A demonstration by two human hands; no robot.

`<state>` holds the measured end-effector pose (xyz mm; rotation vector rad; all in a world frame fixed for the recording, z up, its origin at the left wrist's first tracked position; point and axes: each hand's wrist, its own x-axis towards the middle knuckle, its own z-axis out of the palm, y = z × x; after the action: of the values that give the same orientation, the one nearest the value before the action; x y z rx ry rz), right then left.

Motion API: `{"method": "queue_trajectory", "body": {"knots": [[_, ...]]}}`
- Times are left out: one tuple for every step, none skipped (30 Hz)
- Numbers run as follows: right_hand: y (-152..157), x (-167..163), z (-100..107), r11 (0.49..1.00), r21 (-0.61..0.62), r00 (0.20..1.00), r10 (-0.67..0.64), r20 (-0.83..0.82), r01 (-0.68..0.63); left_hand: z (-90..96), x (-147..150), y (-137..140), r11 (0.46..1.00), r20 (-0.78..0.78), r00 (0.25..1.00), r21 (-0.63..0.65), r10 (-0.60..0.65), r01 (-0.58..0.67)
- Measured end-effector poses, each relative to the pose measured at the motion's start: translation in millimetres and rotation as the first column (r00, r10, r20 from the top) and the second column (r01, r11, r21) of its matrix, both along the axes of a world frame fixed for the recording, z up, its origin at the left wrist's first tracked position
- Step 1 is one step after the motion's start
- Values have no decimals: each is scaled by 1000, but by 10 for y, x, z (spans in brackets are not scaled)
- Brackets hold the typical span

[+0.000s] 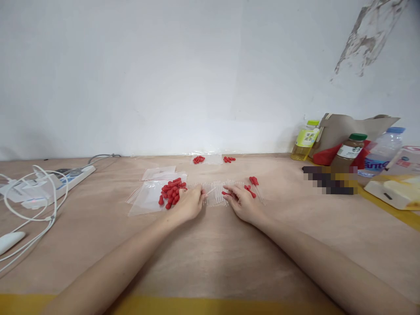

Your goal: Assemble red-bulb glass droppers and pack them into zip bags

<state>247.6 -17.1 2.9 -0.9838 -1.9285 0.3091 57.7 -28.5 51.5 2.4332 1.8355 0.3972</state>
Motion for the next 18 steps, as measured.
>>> {"method": "queue_trajectory", "body": {"knots": [[-27, -7, 1, 1000, 27, 1000, 8, 24, -9, -67, -49, -49, 999, 25, 999, 28, -44, 43], [-57, -13, 11, 999, 41, 999, 14, 43, -16, -140, -95, -86, 988, 84, 988, 96, -127, 119], [-88, -18, 28, 999, 46, 998, 19, 59, -22, -213, -138, -111, 971, 131, 972, 168, -194, 171], [-119, -24, 49, 999, 46, 997, 23, 71, -26, -282, -174, -126, 950, 163, 956, 238, -243, 201], [-147, -31, 68, 999, 44, 996, 27, 81, -31, -342, -205, -130, 927, 179, 940, 297, -290, 229], [-171, -37, 85, 998, 40, 995, 36, 90, -40, -388, -228, -128, 904, 181, 925, 337, -335, 262], [-190, -42, 96, 998, 34, 994, 48, 99, -52, -422, -244, -122, 885, 176, 911, 364, -373, 292], [-204, -46, 102, 997, 32, 993, 60, 106, -64, -442, -255, -114, 869, 168, 900, 380, -402, 317], [-214, -49, 103, 997, 33, 991, 70, 110, -74, -451, -260, -106, 859, 160, 893, 389, -420, 334], [-221, -50, 102, 996, 40, 991, 75, 111, -79, -453, -263, -100, 854, 153, 892, 393, -425, 340], [-227, -50, 101, 995, 49, 991, 75, 115, -81, -451, -264, -97, 853, 146, 894, 395, -424, 340], [-233, -49, 102, 995, 59, 990, 73, 123, -81, -447, -265, -95, 854, 140, 898, 397, -418, 336], [-241, -47, 106, 995, 68, 989, 68, 134, -77, -444, -267, -96, 857, 133, 902, 395, -410, 331], [-248, -45, 113, 994, 78, 987, 61, 147, -73, -444, -270, -97, 858, 127, 906, 395, -404, 327], [-257, -43, 121, 994, 85, 986, 57, 159, -71, -445, -274, -98, 859, 124, 908, 397, -400, 325], [-264, -40, 129, 993, 94, 985, 55, 166, -72, -448, -278, -98, 857, 122, 909, 402, -399, 322], [-270, -38, 136, 992, 101, 984, 54, 170, -72, -453, -282, -97, 855, 120, 910, 409, -398, 320], [-274, -36, 140, 992, 106, 984, 55, 170, -74, -457, -284, -96, 852, 116, 910, 414, -398, 320]]}}
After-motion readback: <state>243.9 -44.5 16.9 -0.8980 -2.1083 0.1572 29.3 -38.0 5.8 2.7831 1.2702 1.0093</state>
